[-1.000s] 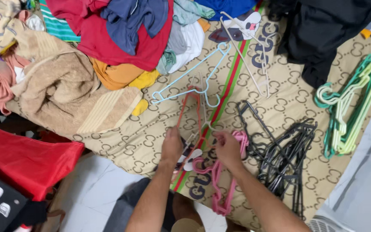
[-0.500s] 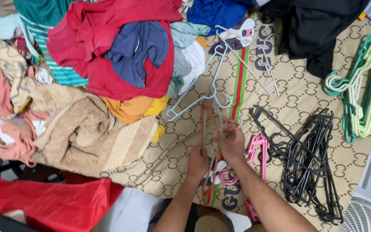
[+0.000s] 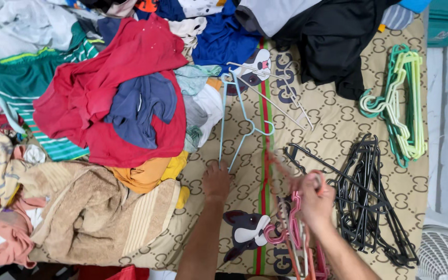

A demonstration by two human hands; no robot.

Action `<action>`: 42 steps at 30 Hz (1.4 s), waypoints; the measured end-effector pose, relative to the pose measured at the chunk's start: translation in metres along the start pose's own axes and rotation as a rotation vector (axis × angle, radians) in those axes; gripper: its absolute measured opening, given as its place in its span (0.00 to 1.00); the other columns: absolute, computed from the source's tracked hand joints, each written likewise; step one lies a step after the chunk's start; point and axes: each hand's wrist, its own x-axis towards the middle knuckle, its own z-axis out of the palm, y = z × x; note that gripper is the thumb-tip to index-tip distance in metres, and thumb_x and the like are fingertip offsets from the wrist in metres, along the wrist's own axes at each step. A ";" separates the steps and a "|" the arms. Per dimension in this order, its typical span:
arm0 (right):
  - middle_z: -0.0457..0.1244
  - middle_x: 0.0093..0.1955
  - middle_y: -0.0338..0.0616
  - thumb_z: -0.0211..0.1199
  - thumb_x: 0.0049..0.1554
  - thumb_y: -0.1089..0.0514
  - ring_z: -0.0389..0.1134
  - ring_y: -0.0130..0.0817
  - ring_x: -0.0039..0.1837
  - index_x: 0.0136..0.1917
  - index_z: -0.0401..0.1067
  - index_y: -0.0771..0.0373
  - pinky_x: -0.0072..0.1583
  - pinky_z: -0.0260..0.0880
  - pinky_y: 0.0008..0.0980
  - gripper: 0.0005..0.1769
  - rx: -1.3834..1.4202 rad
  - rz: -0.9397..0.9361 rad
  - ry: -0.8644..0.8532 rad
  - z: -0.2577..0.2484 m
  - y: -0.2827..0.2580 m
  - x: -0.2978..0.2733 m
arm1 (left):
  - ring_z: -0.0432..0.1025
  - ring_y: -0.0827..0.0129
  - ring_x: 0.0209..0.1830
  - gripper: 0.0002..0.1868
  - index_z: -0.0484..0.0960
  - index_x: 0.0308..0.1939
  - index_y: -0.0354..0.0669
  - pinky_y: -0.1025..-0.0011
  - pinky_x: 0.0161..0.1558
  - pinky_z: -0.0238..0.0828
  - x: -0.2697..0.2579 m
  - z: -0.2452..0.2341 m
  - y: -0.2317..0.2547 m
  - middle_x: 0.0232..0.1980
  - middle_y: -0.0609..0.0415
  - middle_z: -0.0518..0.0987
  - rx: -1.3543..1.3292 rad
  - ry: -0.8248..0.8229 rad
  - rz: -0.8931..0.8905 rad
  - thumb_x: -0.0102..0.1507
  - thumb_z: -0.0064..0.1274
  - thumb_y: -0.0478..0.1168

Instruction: The person sorts a pile of mixed clothing items on a bed, folding and stacking them into a neat pile. They then gather a large number of plastic hangers of various colors, separating them by color and stacking them into organized bundles.

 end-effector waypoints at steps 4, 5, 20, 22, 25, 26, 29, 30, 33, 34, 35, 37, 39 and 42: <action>0.66 0.38 0.34 0.55 0.71 0.54 0.65 0.19 0.40 0.48 0.70 0.63 0.46 0.67 0.20 0.13 -0.114 -0.222 0.203 -0.037 -0.027 0.020 | 0.71 0.41 0.51 0.30 0.68 0.61 0.31 0.57 0.45 0.75 -0.014 0.007 -0.004 0.52 0.33 0.69 -0.285 0.154 0.136 0.58 0.59 0.41; 0.66 0.39 0.36 0.54 0.73 0.55 0.64 0.19 0.41 0.53 0.74 0.65 0.47 0.66 0.20 0.13 -0.216 -0.227 0.212 -0.047 -0.032 0.029 | 0.71 0.43 0.49 0.27 0.69 0.58 0.31 0.57 0.45 0.73 -0.019 0.004 0.004 0.50 0.35 0.71 -0.429 0.214 0.161 0.58 0.58 0.39; 0.70 0.59 0.52 0.68 0.57 0.61 0.70 0.30 0.54 0.61 0.71 0.69 0.58 0.71 0.29 0.20 0.493 -0.212 -0.198 -0.080 -0.012 0.151 | 0.62 0.74 0.31 0.19 0.73 0.60 0.43 0.73 0.34 0.61 -0.088 -0.116 0.169 0.35 0.55 0.69 -1.179 -0.678 0.207 0.64 0.46 0.34; 0.71 0.54 0.51 0.66 0.62 0.54 0.73 0.33 0.57 0.56 0.73 0.69 0.59 0.72 0.30 0.17 0.440 -0.219 -0.162 -0.098 -0.011 0.158 | 0.65 0.72 0.36 0.09 0.75 0.48 0.30 0.70 0.37 0.64 -0.086 -0.120 0.186 0.38 0.52 0.69 -1.173 -0.610 0.354 0.67 0.49 0.34; 0.70 0.51 0.47 0.63 0.66 0.50 0.72 0.31 0.55 0.53 0.74 0.69 0.60 0.71 0.30 0.17 0.332 -0.214 -0.104 -0.123 -0.018 0.164 | 0.71 0.69 0.48 0.12 0.77 0.53 0.35 0.69 0.51 0.68 -0.073 -0.119 0.194 0.46 0.53 0.75 -1.106 -0.518 0.570 0.68 0.47 0.38; 0.70 0.51 0.46 0.61 0.66 0.50 0.72 0.30 0.55 0.52 0.74 0.68 0.60 0.71 0.30 0.17 0.279 -0.210 -0.088 -0.130 -0.021 0.166 | 0.71 0.66 0.51 0.16 0.74 0.57 0.36 0.68 0.54 0.67 -0.058 -0.111 0.200 0.49 0.51 0.75 -1.116 -0.427 0.512 0.69 0.47 0.41; 0.71 0.49 0.46 0.57 0.68 0.50 0.69 0.29 0.51 0.50 0.75 0.69 0.56 0.69 0.31 0.18 0.081 -0.188 -0.022 -0.150 -0.030 0.169 | 0.72 0.57 0.57 0.24 0.72 0.61 0.36 0.65 0.59 0.67 0.008 -0.077 0.216 0.54 0.45 0.77 -0.942 -0.137 0.274 0.68 0.51 0.49; 0.71 0.48 0.46 0.56 0.69 0.51 0.68 0.29 0.50 0.49 0.76 0.70 0.54 0.68 0.31 0.19 0.010 -0.176 -0.005 -0.155 -0.032 0.169 | 0.74 0.53 0.57 0.25 0.77 0.57 0.36 0.64 0.59 0.69 0.037 -0.067 0.219 0.54 0.42 0.78 -0.748 -0.036 0.141 0.66 0.53 0.53; 0.71 0.45 0.45 0.56 0.70 0.50 0.73 0.31 0.51 0.45 0.75 0.70 0.59 0.74 0.32 0.21 0.081 -0.231 0.053 -0.164 -0.038 0.168 | 0.62 0.43 0.69 0.29 0.73 0.66 0.36 0.54 0.69 0.59 0.108 -0.048 0.233 0.69 0.37 0.69 -0.394 0.254 0.275 0.65 0.55 0.47; 0.71 0.45 0.45 0.57 0.70 0.50 0.73 0.31 0.50 0.44 0.75 0.70 0.58 0.74 0.31 0.21 0.050 -0.232 0.067 -0.169 -0.041 0.165 | 0.59 0.41 0.71 0.28 0.73 0.65 0.35 0.51 0.70 0.57 0.124 -0.044 0.241 0.71 0.37 0.66 -0.298 0.222 0.279 0.65 0.56 0.46; 0.71 0.44 0.45 0.57 0.70 0.49 0.73 0.31 0.50 0.44 0.74 0.70 0.57 0.74 0.31 0.21 0.020 -0.234 0.081 -0.174 -0.044 0.160 | 0.54 0.38 0.73 0.29 0.72 0.67 0.39 0.49 0.69 0.54 0.135 -0.041 0.250 0.73 0.34 0.59 -0.289 0.149 0.147 0.64 0.56 0.47; 0.70 0.42 0.45 0.58 0.67 0.49 0.73 0.30 0.48 0.45 0.75 0.69 0.53 0.75 0.30 0.20 0.007 -0.212 0.116 -0.179 -0.051 0.152 | 0.44 0.32 0.77 0.31 0.69 0.69 0.46 0.44 0.67 0.47 0.149 -0.034 0.267 0.79 0.28 0.44 -0.272 0.014 -0.121 0.64 0.58 0.49; 0.69 0.40 0.43 0.59 0.63 0.47 0.74 0.29 0.46 0.49 0.75 0.67 0.49 0.77 0.29 0.18 0.045 -0.165 0.168 -0.182 -0.058 0.142 | 0.51 0.32 0.76 0.26 0.69 0.66 0.42 0.49 0.68 0.56 0.158 -0.024 0.270 0.78 0.29 0.47 -0.277 0.124 -0.166 0.63 0.52 0.38; 0.68 0.39 0.42 0.61 0.65 0.47 0.72 0.27 0.42 0.43 0.74 0.67 0.44 0.75 0.28 0.20 0.016 -0.194 0.160 -0.192 -0.063 0.131 | 0.63 0.34 0.66 0.26 0.63 0.68 0.35 0.52 0.66 0.65 0.168 0.003 0.259 0.75 0.27 0.55 -0.519 0.189 -0.330 0.64 0.42 0.30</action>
